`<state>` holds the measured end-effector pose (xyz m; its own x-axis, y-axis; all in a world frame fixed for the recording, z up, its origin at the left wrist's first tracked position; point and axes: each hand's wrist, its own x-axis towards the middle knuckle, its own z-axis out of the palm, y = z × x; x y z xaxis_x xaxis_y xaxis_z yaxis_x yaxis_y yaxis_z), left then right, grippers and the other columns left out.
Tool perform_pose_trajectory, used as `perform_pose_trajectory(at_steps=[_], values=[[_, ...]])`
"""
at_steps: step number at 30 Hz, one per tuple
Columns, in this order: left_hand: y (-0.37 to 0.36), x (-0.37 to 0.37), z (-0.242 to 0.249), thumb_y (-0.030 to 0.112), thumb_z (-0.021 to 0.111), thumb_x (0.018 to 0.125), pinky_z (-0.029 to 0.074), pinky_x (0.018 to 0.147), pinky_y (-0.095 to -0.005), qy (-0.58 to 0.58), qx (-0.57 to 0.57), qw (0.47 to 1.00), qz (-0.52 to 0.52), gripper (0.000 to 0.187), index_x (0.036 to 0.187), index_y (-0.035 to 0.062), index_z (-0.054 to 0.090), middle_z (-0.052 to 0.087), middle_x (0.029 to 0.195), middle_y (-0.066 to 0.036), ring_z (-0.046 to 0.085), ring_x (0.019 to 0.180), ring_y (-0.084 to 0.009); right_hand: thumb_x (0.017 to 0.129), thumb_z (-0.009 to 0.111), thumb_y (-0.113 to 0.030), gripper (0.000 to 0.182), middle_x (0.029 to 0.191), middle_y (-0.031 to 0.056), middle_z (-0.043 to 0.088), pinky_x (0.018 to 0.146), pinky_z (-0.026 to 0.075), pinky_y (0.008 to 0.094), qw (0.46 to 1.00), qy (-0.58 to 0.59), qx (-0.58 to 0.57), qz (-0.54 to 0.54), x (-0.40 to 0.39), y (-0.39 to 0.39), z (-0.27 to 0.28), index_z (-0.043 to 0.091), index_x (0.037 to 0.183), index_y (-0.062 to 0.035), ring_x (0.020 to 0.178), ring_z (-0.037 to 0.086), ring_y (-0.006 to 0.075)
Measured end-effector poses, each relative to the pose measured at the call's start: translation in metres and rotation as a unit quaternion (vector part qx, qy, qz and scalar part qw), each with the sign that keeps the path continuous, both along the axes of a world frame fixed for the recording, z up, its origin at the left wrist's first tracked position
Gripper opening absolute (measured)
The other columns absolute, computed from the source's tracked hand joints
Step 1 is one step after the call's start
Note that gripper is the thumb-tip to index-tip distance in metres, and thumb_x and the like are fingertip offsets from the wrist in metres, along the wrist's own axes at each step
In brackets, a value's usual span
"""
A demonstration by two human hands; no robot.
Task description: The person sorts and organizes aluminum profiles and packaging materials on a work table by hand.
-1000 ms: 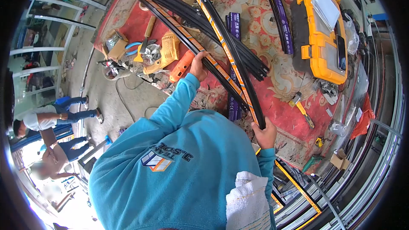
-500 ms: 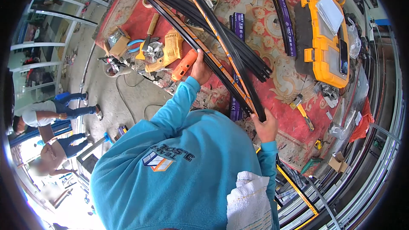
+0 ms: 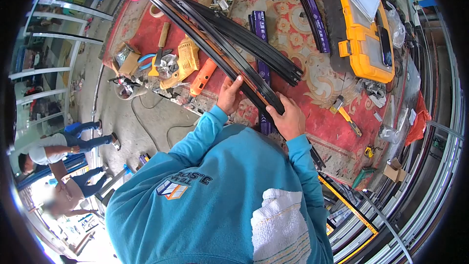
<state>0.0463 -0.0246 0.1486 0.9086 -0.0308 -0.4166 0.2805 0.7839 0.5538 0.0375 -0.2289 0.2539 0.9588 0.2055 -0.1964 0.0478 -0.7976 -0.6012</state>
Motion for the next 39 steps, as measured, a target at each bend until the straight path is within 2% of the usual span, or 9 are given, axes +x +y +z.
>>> perform_pose_trajectory(at_steps=[7,11,17,21,24,31,32,37,39], values=[[-0.022,-0.012,0.010,0.015,0.063,0.095,0.061,0.075,-0.0395,-0.019,-0.030,0.999,-0.021,0.025,0.116,0.0099,0.051,0.065,0.107,-0.004,0.068,0.094,-0.0194,0.083,0.071,-0.046,0.059,0.106,0.0152,0.066,0.082,0.051,0.0445,1.000,-0.014,0.027,-0.001,-0.010,-0.004,-0.004,0.061,0.125,-0.0065,0.098,0.064,0.0366],[-0.045,-0.021,0.033,0.009,0.066,0.092,0.059,0.083,-0.0399,-0.023,-0.025,0.999,-0.031,0.030,0.118,0.0086,0.052,0.065,0.107,-0.005,0.066,0.098,-0.0196,0.069,0.079,-0.055,0.084,0.108,0.0194,0.062,0.084,0.049,0.0486,0.996,-0.042,-0.043,0.061,-0.017,-0.013,0.008,0.053,0.130,-0.0037,0.099,0.062,0.0403],[-0.081,-0.031,0.032,0.000,0.074,0.083,0.055,0.089,-0.0359,-0.015,0.017,0.996,-0.083,0.047,0.122,0.0054,0.048,0.063,0.109,-0.008,0.064,0.100,-0.0189,0.068,0.079,-0.035,0.073,0.112,0.0206,0.062,0.086,0.050,0.0479,0.998,-0.018,-0.044,-0.029,-0.051,-0.045,-0.012,0.052,0.128,-0.0042,0.100,0.063,0.0394],[-0.112,-0.022,0.039,0.011,0.077,0.084,0.052,0.093,-0.0375,-0.082,0.136,0.975,-0.152,0.054,0.126,0.0031,0.044,0.060,0.116,-0.013,0.061,0.109,-0.0229,0.065,0.079,-0.030,0.065,0.101,0.0200,0.068,0.078,0.054,0.0463,0.990,-0.013,-0.056,-0.130,-0.070,-0.081,-0.011,0.057,0.121,-0.0046,0.090,0.068,0.0377],[-0.135,-0.003,0.031,0.035,0.064,0.095,0.048,0.093,-0.0359,-0.126,0.213,0.895,-0.370,0.061,0.138,-0.0011,0.039,0.057,0.122,-0.016,0.057,0.112,-0.0224,0.065,0.079,-0.033,0.061,0.089,0.0197,0.069,0.071,0.054,0.0474,0.977,-0.036,-0.012,-0.209,-0.074,-0.119,-0.007,0.060,0.116,-0.0042,0.081,0.068,0.0391],[-0.145,-0.004,0.003,0.039,0.061,0.095,0.052,0.081,-0.0326,-0.086,0.367,0.836,-0.400,0.047,0.119,-0.0013,0.059,0.066,0.104,-0.014,0.062,0.098,-0.0209,0.066,0.077,-0.037,0.055,0.086,0.0202,0.069,0.068,0.052,0.0495,0.966,-0.030,-0.104,-0.236,-0.065,-0.218,-0.051,0.062,0.109,-0.0071,0.079,0.067,0.0408],[-0.144,-0.013,0.004,0.034,0.059,0.098,0.049,0.075,-0.0296,-0.088,0.365,0.849,-0.371,0.039,0.115,-0.0014,0.060,0.062,0.090,-0.006,0.057,0.082,-0.0120,0.066,0.077,-0.037,0.055,0.086,0.0202,0.069,0.068,0.052,0.0495,0.968,-0.029,-0.093,-0.233,-0.059,-0.225,-0.061,0.062,0.109,-0.0071,0.079,0.067,0.0408],[-0.126,-0.043,-0.004,0.035,0.061,0.096,0.050,0.080,-0.0309,-0.053,0.385,0.814,-0.431,0.040,0.116,0.0000,0.062,0.064,0.094,-0.007,0.060,0.089,-0.0148,0.066,0.076,-0.039,0.049,0.083,0.0189,0.069,0.070,0.051,0.0519,0.972,0.020,-0.103,-0.209,-0.057,-0.230,-0.096,0.062,0.101,-0.0080,0.080,0.067,0.0410],[-0.123,-0.053,0.005,0.037,0.064,0.093,0.049,0.087,-0.0337,-0.050,0.494,0.741,-0.452,0.043,0.117,0.0010,0.062,0.067,0.100,-0.011,0.062,0.097,-0.0198,0.067,0.075,-0.039,0.050,0.091,0.0203,0.067,0.076,0.051,0.0516,0.974,0.040,-0.089,-0.207,-0.059,-0.235,-0.126,0.062,0.101,-0.0055,0.090,0.064,0.0413]])
